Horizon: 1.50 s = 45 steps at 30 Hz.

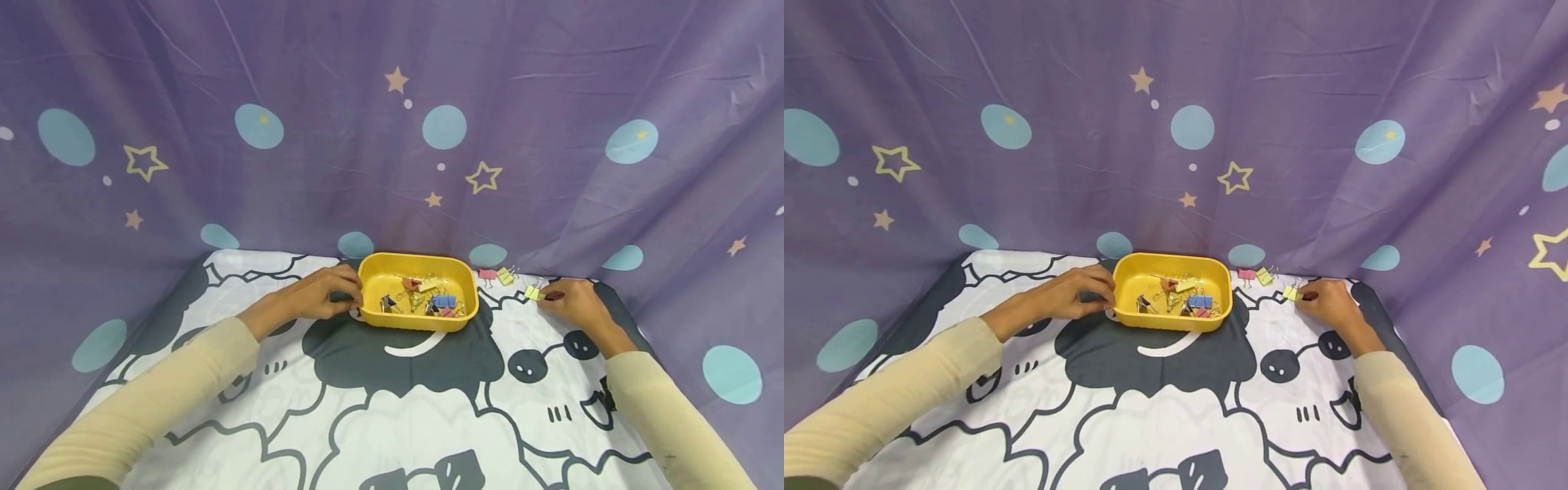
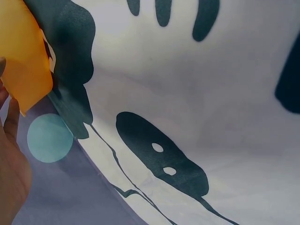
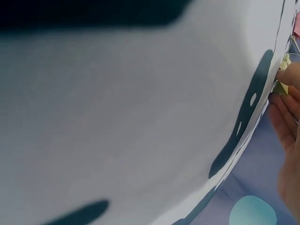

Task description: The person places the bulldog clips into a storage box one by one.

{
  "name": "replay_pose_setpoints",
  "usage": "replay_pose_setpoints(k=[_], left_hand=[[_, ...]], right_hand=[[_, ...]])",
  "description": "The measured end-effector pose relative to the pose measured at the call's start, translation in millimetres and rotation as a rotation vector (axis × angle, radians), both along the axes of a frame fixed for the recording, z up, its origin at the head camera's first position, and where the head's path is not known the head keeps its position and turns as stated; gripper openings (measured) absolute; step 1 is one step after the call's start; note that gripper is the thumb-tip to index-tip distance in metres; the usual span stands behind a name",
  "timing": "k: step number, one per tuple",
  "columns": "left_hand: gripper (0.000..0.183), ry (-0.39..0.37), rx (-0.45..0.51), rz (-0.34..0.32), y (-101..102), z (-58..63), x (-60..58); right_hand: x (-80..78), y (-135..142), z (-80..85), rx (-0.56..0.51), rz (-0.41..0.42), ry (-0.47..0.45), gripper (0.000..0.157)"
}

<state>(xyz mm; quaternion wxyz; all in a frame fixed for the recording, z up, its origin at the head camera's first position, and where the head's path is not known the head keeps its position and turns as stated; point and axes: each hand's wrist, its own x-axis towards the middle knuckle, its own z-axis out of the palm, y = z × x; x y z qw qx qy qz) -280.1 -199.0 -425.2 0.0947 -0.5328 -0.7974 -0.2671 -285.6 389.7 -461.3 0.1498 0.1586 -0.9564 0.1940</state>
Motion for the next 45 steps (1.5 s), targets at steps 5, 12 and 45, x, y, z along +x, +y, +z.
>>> replay_pose_setpoints(k=[5,12,45], left_hand=[[0.021,0.005,0.005,-0.011,1,1.9,1.4],[0.021,0.014,0.005,-0.006,1,2.3,1.8],[0.022,0.031,-0.008,-0.008,1,1.7,-0.7]], right_hand=[[0.9,0,-1.5,0.000,0.027,0.049,0.022],[3.1,2,-0.7,0.005,0.035,0.126,0.022],[12.5,-22,35.4,-0.053,0.080,0.251,0.019]])
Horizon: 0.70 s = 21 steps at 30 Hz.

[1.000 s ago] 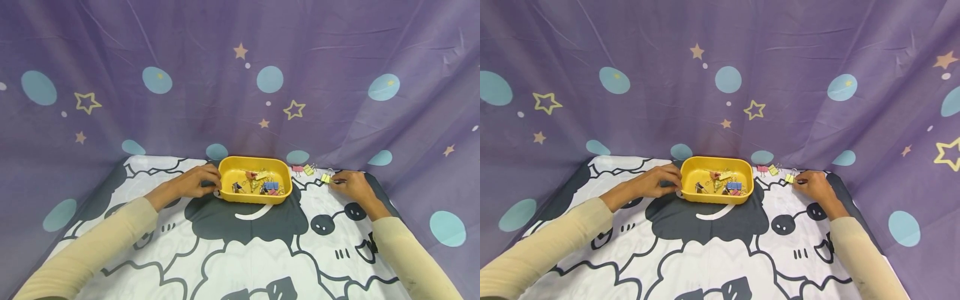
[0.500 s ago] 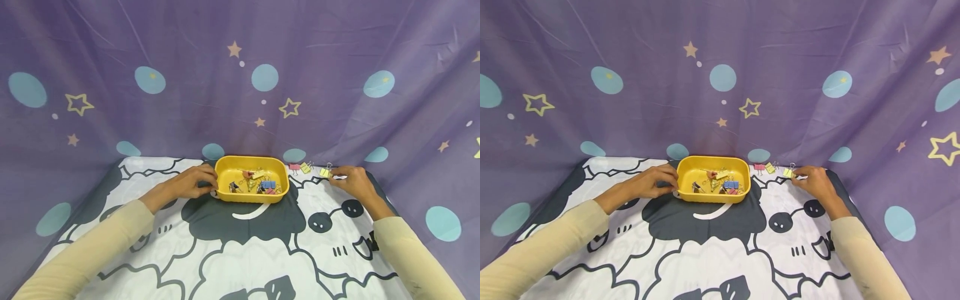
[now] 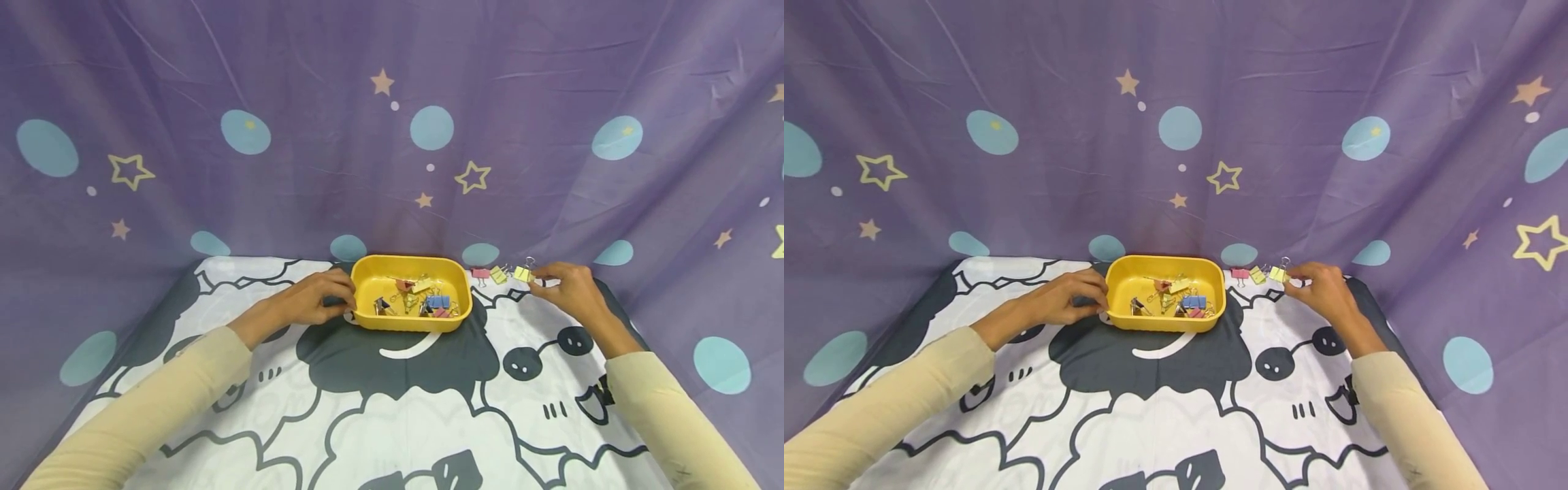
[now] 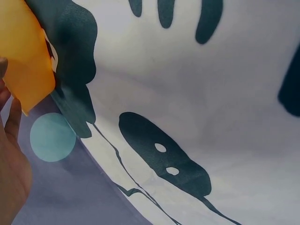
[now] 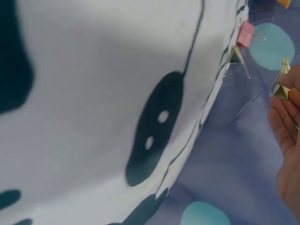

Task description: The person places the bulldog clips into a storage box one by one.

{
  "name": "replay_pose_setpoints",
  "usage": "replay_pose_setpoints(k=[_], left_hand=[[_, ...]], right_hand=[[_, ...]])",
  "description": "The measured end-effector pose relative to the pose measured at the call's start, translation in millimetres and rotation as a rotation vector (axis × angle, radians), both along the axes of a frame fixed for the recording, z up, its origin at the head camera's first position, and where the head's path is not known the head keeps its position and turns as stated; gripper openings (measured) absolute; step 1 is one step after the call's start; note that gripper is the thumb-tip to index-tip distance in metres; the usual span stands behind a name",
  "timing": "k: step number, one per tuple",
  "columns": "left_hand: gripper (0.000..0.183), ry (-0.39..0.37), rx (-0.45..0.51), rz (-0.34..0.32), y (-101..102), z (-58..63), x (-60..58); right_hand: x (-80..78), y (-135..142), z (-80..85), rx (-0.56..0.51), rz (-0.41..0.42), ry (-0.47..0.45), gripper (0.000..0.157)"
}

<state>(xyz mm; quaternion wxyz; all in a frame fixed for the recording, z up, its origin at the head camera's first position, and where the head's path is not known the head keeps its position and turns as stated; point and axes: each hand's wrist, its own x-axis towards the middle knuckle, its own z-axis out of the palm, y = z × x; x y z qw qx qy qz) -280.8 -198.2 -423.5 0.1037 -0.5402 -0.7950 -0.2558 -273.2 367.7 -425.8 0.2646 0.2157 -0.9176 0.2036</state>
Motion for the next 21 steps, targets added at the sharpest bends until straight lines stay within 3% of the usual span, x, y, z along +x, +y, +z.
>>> replay_pose_setpoints(k=[9,21], left_hand=[[0.026,0.014,0.005,-0.001,-1,-2.6,-0.7],[0.023,0.011,-0.018,-0.022,1,3.4,0.5]], right_hand=[[1.2,-19,10.1,-0.013,0.045,0.010,0.021],[-0.1,-52,22.0,-0.030,0.119,0.001,0.021]])
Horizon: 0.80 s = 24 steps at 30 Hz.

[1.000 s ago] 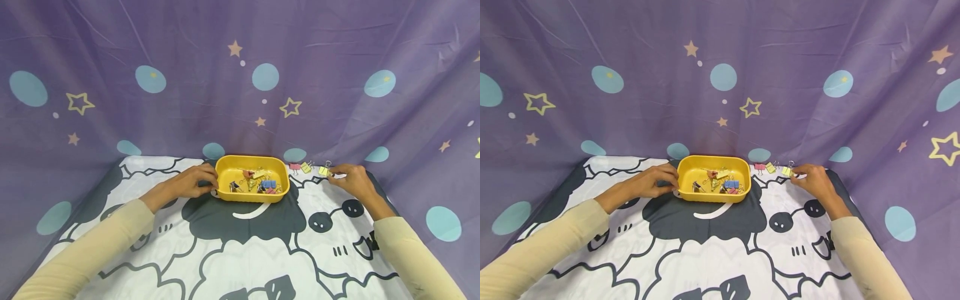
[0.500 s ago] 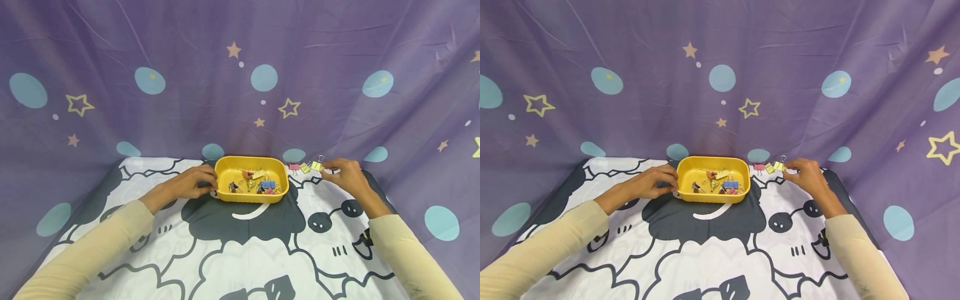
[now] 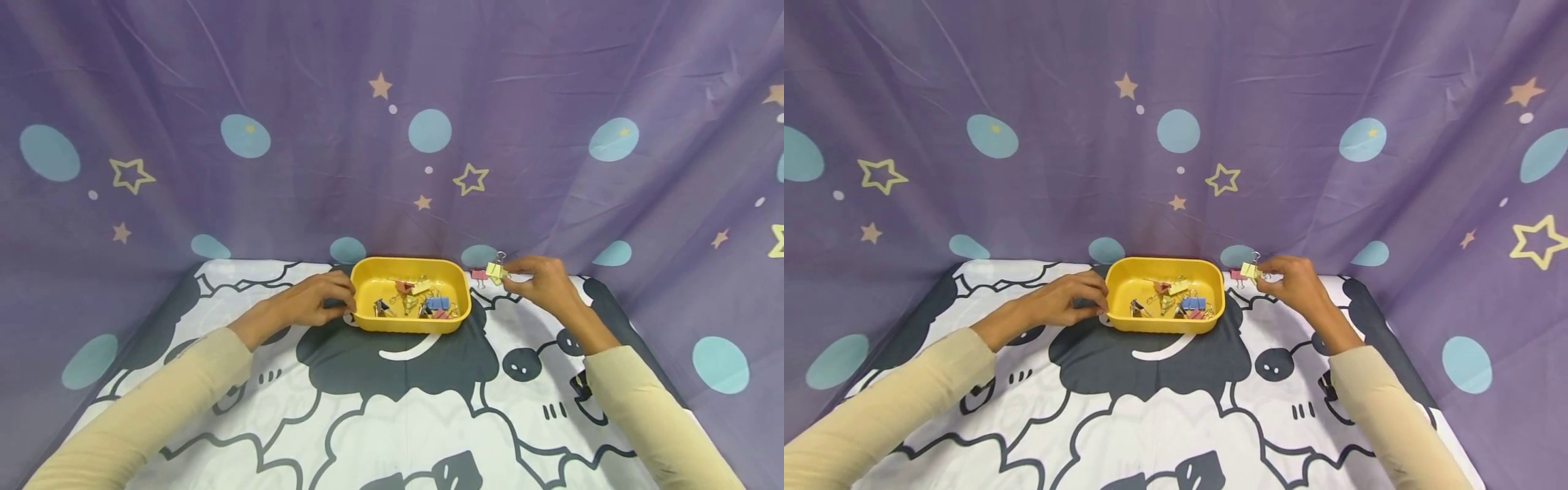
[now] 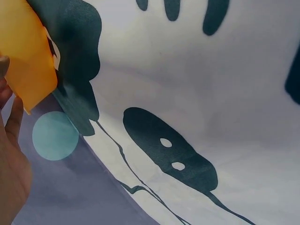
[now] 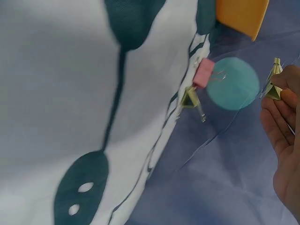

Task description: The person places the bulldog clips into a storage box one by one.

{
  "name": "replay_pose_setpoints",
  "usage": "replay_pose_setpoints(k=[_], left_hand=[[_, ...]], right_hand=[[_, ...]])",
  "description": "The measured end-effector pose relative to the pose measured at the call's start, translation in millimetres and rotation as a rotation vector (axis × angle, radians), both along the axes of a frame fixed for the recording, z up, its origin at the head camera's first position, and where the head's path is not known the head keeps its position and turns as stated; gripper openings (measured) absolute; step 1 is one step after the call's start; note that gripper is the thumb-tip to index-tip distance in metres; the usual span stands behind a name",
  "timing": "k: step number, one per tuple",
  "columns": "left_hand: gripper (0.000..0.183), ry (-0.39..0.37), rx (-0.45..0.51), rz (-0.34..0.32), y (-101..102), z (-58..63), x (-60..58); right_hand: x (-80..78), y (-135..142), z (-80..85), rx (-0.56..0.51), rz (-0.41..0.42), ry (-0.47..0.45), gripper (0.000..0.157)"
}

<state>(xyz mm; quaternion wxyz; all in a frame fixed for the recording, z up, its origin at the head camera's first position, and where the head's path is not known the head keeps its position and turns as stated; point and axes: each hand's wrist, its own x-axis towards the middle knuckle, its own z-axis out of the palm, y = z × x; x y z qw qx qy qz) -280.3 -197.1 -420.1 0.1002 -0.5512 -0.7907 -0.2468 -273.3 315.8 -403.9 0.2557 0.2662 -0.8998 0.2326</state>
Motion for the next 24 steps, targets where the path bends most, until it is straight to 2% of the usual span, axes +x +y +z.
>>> replay_pose_setpoints(k=[6,13,24], left_hand=[[0.023,0.007,0.002,0.002,0,-2.0,-0.8],[0.023,0.006,0.009,0.006,-1,-1.3,0.2],[0.022,0.000,0.015,0.006,-1,-1.6,-0.2]], right_hand=[[-0.9,-18,8.0,-0.005,0.042,0.026,0.021],[1.0,-41,15.5,0.007,0.079,-0.024,0.020],[6.0,-71,26.9,0.022,0.142,-0.038,0.023]])
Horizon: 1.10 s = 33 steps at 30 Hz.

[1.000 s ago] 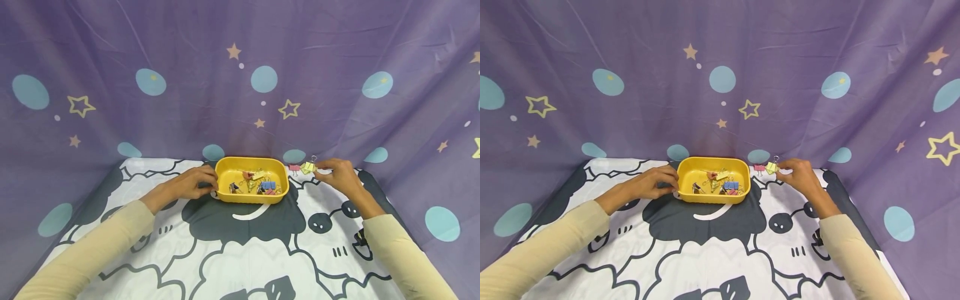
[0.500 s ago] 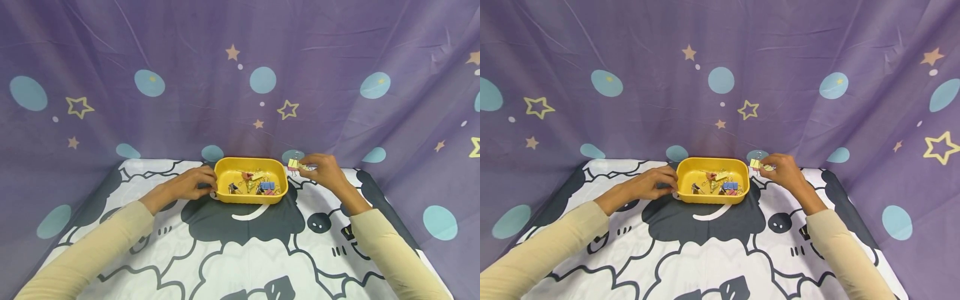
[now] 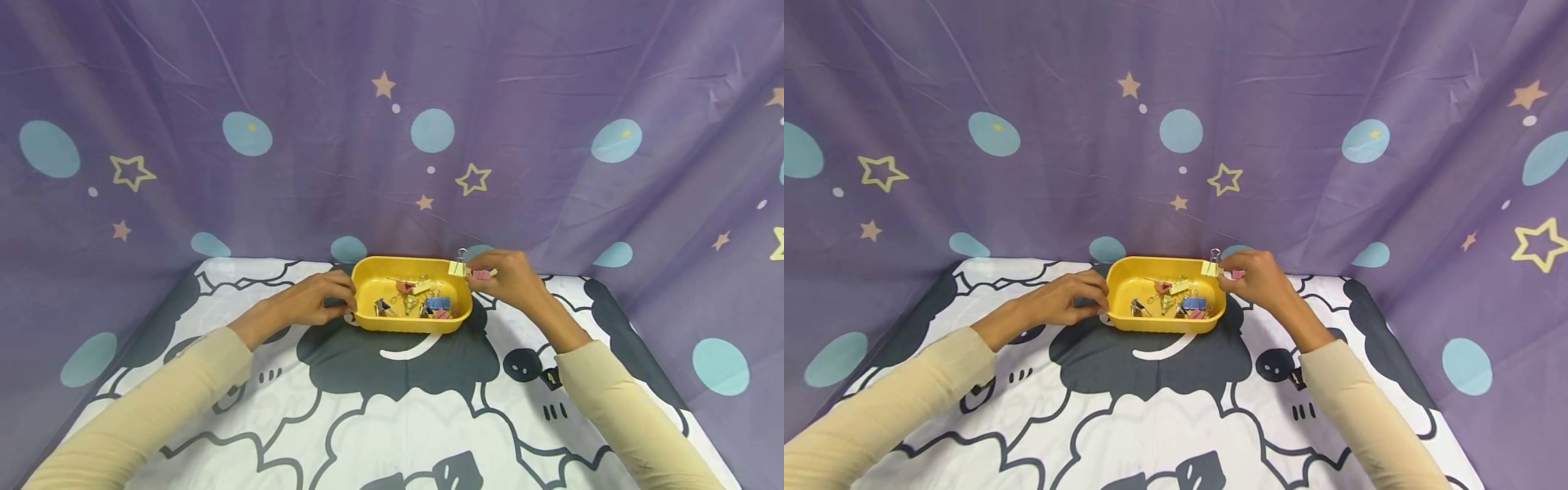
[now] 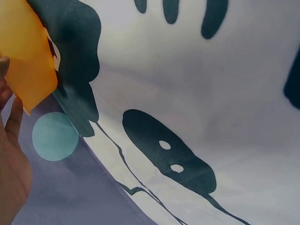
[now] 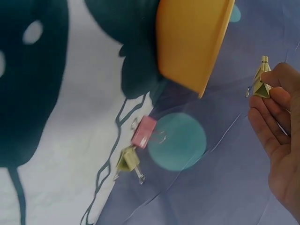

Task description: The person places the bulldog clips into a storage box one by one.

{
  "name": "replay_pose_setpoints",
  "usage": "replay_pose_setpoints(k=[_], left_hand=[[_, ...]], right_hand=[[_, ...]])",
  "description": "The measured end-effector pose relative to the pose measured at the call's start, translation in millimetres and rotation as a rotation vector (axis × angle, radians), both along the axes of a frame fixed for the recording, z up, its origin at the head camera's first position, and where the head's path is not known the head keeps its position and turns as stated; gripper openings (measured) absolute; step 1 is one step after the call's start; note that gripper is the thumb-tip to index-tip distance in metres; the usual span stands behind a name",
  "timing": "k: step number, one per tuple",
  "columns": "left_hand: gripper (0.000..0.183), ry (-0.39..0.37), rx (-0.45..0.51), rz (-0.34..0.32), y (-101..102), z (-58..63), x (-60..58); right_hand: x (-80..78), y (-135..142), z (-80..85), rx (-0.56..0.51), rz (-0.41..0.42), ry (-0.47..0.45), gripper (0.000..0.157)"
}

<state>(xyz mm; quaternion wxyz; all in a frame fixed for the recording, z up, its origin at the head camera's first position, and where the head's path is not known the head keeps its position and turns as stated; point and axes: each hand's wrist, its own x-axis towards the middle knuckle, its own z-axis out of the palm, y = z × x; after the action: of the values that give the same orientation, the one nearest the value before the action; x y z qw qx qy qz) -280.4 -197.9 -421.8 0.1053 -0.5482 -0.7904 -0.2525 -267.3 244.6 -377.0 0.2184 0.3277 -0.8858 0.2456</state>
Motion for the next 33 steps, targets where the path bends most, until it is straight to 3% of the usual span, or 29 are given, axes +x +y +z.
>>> replay_pose_setpoints(k=[13,21,33], left_hand=[[0.023,0.013,0.018,-0.008,2,-0.6,-0.9],[0.021,0.011,0.012,-0.004,0,0.5,0.8],[0.022,0.017,0.016,-0.012,1,-0.8,-1.1]], right_hand=[[7.6,-38,5.9,-0.024,0.085,-0.034,0.023],[10.9,-55,1.2,-0.040,0.125,-0.061,0.019],[16.6,-78,-7.8,0.027,0.159,-0.091,0.019]])
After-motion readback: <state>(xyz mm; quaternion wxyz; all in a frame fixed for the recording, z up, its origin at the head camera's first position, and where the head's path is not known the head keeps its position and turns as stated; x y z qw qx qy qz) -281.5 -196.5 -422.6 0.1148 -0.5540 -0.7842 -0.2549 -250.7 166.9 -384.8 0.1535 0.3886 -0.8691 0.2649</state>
